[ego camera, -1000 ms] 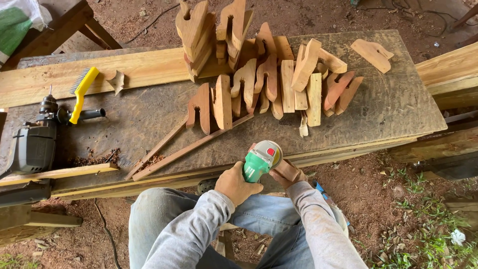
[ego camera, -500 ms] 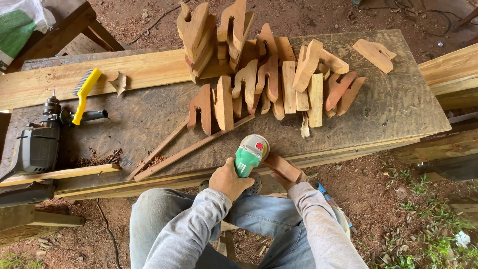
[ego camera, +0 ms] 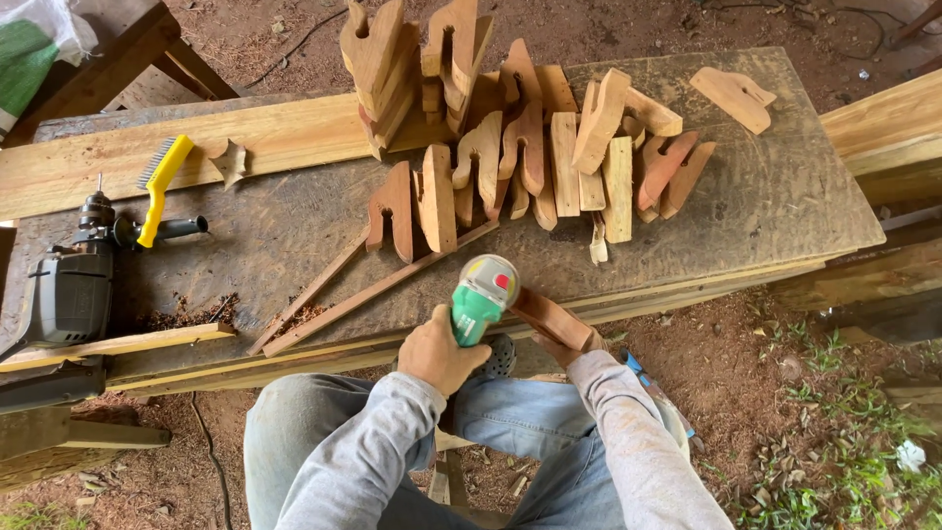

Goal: Sanding small curved wood pieces using an angle grinder with a sanding disc.

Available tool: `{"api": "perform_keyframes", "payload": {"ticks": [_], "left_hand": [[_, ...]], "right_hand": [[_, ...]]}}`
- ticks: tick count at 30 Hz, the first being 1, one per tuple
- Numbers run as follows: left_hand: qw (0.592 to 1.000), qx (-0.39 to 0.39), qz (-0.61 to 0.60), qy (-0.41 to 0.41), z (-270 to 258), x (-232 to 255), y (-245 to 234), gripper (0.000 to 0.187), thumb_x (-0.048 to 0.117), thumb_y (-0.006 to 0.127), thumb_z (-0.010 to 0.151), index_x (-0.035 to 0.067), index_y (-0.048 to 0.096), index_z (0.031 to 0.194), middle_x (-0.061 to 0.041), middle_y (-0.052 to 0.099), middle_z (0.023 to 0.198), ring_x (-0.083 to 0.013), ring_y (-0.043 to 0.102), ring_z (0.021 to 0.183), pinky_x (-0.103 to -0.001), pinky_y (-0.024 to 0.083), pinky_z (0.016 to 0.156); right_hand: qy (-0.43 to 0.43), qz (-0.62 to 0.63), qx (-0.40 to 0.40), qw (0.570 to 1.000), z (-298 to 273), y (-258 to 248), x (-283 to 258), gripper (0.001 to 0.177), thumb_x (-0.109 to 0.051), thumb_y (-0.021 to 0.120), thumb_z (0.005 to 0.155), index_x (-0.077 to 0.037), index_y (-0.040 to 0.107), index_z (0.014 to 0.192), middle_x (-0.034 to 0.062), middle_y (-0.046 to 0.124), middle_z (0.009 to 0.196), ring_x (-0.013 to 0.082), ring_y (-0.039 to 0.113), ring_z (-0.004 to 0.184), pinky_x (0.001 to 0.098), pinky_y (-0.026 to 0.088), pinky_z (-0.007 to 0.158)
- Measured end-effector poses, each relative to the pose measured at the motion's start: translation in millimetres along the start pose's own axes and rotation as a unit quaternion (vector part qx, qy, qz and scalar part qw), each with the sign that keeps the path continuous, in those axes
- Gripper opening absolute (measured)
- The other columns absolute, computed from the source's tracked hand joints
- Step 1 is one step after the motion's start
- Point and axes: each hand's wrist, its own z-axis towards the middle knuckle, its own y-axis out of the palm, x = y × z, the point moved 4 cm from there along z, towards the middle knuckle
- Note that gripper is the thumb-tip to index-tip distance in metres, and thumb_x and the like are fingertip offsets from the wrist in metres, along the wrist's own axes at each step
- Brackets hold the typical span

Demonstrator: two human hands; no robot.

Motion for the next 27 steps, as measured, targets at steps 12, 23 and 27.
{"api": "perform_keyframes", "payload": {"ticks": [12,23,27], "left_hand": [[0.992,-0.049,0.079,0.084,-16.5,25.6,27.4,0.059,0.047,0.069,0.070,0.015,0.053,0.117,-0.015,0.070,0.112,-0.0413,0.070,0.108,-0.052,0.056,0.090],[0.997,-0.071,-0.035,0.005,-10.6,8.7,6.8,0.074,0.050,0.073,0.064,0.013,0.056,0.126,-0.019,0.070,0.117,-0.0423,0.066,0.116,-0.049,0.053,0.098],[0.998,-0.060,-0.027,0.003,-3.8,0.6,6.4,0.071,0.050,0.074,0.067,0.014,0.055,0.125,-0.020,0.070,0.116,-0.0416,0.067,0.115,-0.050,0.053,0.097]], "right_hand": [[0.247,0.024,0.057,0.967,-66.9,42.6,120.4,0.060,-0.026,0.094,0.063,-0.016,0.073,0.119,0.0101,0.073,0.122,0.0257,0.067,0.116,0.0361,0.053,0.104],[-0.062,-0.022,-0.063,0.996,-26.4,-1.4,54.5,0.067,-0.028,0.081,0.078,-0.005,0.062,0.138,0.0167,0.068,0.133,0.0352,0.063,0.124,0.0453,0.048,0.110],[-0.031,0.018,-0.045,0.998,-26.4,21.0,79.9,0.070,-0.035,0.086,0.074,-0.009,0.065,0.135,0.0189,0.069,0.129,0.0360,0.063,0.121,0.0462,0.049,0.110]]}}
